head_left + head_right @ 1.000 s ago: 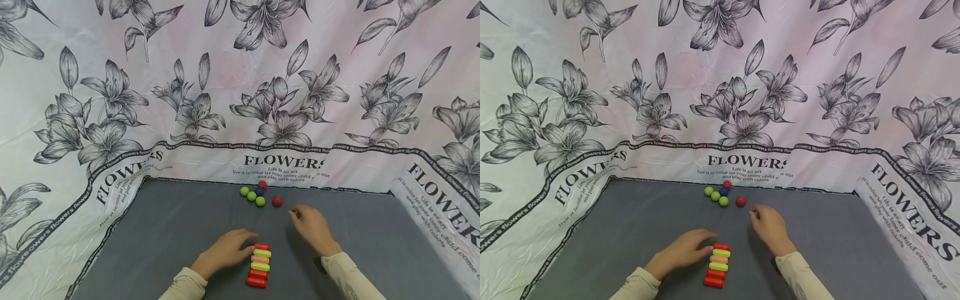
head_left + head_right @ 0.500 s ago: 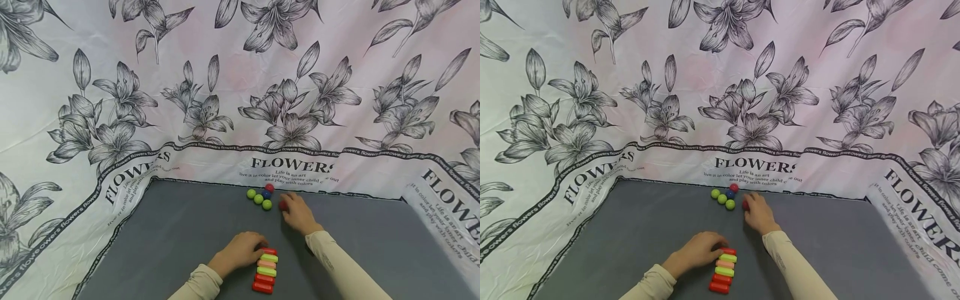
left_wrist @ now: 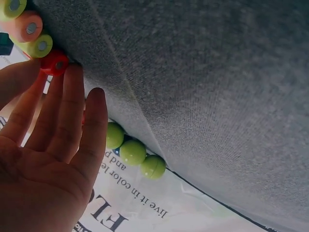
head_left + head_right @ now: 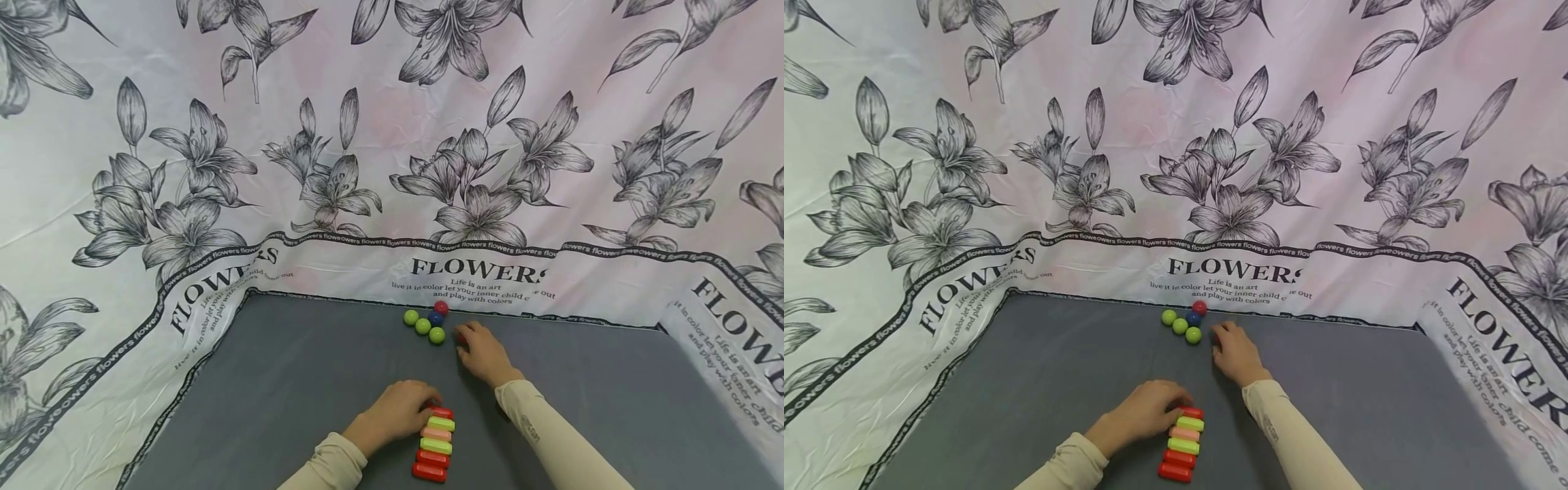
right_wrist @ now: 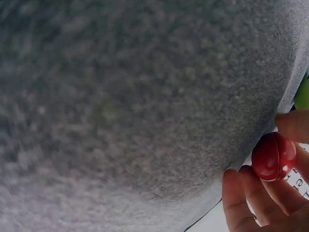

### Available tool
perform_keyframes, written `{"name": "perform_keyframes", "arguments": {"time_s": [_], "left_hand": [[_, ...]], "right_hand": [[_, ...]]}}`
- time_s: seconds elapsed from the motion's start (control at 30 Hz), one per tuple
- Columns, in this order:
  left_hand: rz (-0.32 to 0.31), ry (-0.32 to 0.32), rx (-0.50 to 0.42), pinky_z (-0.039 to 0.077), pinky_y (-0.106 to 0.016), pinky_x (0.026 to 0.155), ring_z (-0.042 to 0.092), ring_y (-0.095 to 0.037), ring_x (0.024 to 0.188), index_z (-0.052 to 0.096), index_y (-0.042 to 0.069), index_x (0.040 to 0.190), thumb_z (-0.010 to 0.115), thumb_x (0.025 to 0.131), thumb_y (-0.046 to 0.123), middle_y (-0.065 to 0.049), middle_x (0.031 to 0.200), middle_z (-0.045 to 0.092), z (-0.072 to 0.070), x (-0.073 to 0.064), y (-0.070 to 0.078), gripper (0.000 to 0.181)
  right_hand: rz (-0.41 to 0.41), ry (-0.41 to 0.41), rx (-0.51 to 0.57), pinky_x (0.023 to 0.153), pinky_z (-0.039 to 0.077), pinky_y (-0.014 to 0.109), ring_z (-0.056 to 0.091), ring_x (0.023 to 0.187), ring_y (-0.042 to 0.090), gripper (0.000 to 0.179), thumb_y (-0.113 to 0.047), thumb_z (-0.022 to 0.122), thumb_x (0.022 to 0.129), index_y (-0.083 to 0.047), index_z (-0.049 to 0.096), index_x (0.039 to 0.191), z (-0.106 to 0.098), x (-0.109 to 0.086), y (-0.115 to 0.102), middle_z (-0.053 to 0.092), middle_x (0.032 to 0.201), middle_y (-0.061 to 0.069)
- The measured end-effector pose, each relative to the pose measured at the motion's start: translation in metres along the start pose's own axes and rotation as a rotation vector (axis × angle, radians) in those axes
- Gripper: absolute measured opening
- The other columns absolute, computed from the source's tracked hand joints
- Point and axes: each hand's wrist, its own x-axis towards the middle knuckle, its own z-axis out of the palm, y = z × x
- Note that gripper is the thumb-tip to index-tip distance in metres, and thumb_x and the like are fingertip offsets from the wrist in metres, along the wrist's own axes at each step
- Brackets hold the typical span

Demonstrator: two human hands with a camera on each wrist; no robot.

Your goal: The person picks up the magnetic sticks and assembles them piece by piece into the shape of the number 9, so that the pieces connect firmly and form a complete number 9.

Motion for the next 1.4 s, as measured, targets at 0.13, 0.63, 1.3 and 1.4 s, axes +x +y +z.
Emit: {"name": "perform_keyframes", "arguments": {"time_s": [0.13,0.63,1.3,1.4], "left_hand": [[-0.005,-0.008,-0.006,0.049,-0.021,0.069,0.060,-0.001,0.080,0.075,0.020,0.110,0.068,0.092,0.016,0.008,0.093,0.071,0.001,0.003,0.000,0.020],[-0.024,-0.011,0.070,0.053,-0.022,0.074,0.065,-0.004,0.090,0.076,0.021,0.106,0.070,0.089,0.014,0.009,0.099,0.071,0.005,0.008,0.002,0.020],[-0.041,-0.025,0.032,0.050,-0.020,0.072,0.062,-0.005,0.085,0.077,0.013,0.103,0.069,0.087,0.010,0.004,0.097,0.070,0.001,0.010,0.007,0.018],[-0.049,-0.038,0.034,0.051,-0.021,0.073,0.063,-0.006,0.086,0.076,0.013,0.104,0.069,0.087,0.011,0.003,0.099,0.070,0.002,0.011,0.006,0.019]], "right_hand": [[-0.006,0.012,0.001,0.094,0.051,0.055,0.061,0.114,0.040,0.037,-0.006,0.069,0.088,-0.002,0.065,0.125,-0.001,-0.001,0.001,0.063,0.125,0.020],[-0.009,-0.006,0.040,0.084,0.053,0.050,0.065,0.095,0.030,0.033,-0.010,0.075,0.086,-0.003,0.069,0.118,-0.006,-0.010,0.004,0.066,0.107,0.016],[-0.045,0.017,0.082,0.075,0.052,0.042,0.063,0.085,0.022,0.034,-0.013,0.080,0.083,-0.001,0.070,0.113,-0.025,-0.047,-0.015,0.068,0.099,0.012],[-0.055,0.008,0.088,0.076,0.053,0.042,0.064,0.087,0.022,0.034,-0.013,0.081,0.082,-0.002,0.071,0.113,-0.024,-0.053,-0.021,0.069,0.100,0.011]]}}
